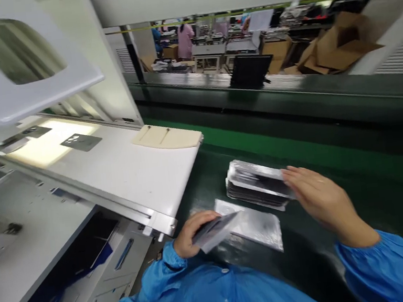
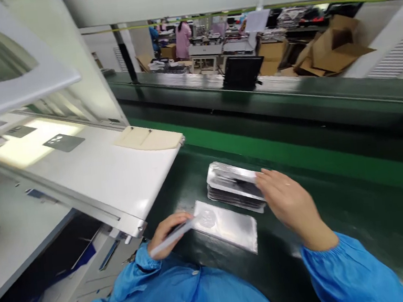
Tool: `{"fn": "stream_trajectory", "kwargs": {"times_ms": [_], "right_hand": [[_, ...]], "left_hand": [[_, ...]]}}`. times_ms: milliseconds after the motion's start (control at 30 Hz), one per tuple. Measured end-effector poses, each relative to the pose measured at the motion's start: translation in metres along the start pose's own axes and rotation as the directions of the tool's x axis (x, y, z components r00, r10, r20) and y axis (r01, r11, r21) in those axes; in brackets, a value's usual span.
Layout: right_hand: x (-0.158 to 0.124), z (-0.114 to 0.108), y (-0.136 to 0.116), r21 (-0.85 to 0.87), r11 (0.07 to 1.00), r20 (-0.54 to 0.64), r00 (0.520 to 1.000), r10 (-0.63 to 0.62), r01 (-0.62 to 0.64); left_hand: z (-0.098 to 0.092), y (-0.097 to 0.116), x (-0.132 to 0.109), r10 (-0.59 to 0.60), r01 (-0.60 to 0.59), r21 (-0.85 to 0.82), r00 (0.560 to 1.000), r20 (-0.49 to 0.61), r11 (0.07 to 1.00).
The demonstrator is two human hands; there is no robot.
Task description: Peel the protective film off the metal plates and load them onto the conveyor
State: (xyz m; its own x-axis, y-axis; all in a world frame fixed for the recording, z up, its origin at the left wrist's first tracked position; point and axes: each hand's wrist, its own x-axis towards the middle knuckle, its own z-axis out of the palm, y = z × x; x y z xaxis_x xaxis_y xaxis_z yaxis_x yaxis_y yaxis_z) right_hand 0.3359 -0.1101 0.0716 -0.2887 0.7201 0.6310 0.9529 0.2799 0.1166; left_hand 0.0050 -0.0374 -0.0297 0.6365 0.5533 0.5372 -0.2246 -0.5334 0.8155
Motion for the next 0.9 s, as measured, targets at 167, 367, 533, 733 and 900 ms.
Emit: {"fn": "stream_trajectory", "kwargs": {"times_ms": [167, 367, 533, 733, 900], "right_hand": [[0.072, 0.012, -0.049, 0.102, 0.993, -0.327, 0.945, -0.030, 0.067], [0.189, 0.068, -0.148, 0.252, 0.885, -0.089, 0.920, -0.381, 0.391], [0.234, 0.099, -0.195, 0.304, 0.932, 0.392, 0.866, -0.310, 0.196], [0.236, 0.100, -0.204, 0.444, 0.894, 0.503, 0.811, -0.297, 0.052], [0.244, 0.102, -0.211, 0.390, 0.921, 0.597, 0.766, -0.238, -0.017]], "left_hand": [[0.002, 0.010, 0.005, 0.015, -0.013, -0.024, 0.997, 0.080, 1.000], [0.000, 0.011, 0.001, 0.075, -0.061, -0.118, 0.990, 0.118, 0.991], [-0.005, 0.006, -0.005, 0.014, -0.002, -0.136, 0.996, 0.093, 0.991], [-0.007, -0.009, -0.007, 0.049, -0.028, -0.162, 0.991, 0.124, 0.986], [-0.007, -0.013, -0.006, 0.092, -0.066, -0.198, 0.988, 0.127, 0.978]]}}
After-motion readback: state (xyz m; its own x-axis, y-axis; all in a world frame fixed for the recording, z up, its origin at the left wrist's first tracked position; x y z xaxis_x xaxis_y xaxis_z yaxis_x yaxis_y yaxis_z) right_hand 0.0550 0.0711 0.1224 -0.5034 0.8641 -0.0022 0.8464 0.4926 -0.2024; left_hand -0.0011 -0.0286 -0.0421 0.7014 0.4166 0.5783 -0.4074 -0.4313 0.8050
